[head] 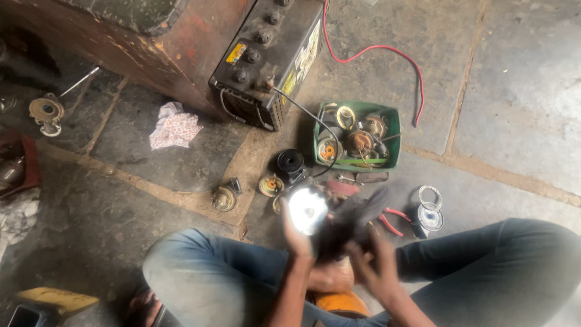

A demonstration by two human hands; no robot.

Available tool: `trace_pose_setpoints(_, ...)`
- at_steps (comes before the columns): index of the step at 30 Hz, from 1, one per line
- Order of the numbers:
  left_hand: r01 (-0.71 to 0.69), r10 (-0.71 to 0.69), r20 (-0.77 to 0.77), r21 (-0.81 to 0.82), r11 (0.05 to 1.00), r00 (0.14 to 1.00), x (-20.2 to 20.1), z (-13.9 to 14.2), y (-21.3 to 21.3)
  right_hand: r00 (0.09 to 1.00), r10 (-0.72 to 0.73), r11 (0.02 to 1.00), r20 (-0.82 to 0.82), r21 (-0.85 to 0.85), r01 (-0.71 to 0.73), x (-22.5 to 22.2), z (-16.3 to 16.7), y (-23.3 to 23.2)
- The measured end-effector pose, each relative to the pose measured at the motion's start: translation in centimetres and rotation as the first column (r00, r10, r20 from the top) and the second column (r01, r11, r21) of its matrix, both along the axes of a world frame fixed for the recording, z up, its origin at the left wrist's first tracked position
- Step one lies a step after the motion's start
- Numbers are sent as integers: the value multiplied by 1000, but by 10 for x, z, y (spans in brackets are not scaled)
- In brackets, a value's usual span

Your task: The person sits on the floor and uses a screwdriver to remove screws from a cylindrical electrical component. They separate the housing, wipe the interior with a cloth, and reassemble the unit with the screws.

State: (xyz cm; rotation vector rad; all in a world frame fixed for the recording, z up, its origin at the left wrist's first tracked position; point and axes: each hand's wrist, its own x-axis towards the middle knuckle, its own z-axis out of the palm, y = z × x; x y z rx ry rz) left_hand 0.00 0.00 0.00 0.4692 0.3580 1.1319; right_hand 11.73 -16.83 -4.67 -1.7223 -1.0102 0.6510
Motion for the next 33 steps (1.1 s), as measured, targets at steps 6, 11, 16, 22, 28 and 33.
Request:
trace_pose_setpoints(6,101,-229,-378,-328,939,897,5,-45,-40,976,211,940,51,-284,-188,-19,98,63)
trace_pose_setpoints(11,48,-132,-282,-284,958,950,0,-49,-7,749,133,918,649,204,-340,-22,137,81)
trace_pose_setpoints(16,74,-200,-433,-289,954,879,14,-43,-33,946,325,914,-16,-253,-318,1,110,73)
trace_pose_setpoints(22,51,-134,-693,-139,989,708,10,-9,-29,912,366,826,185,-516,-227,25,69,15)
trace_pose_setpoints(28,291,-137,-752,76,954,645,39,-9,-87,962,-145,918,232,-331,218,110,85,-5)
trace_pose_setpoints(33,483,-414,-677,-98,870,608,48,-12,-124,959,-278,958,62,84,273,166,146,-11)
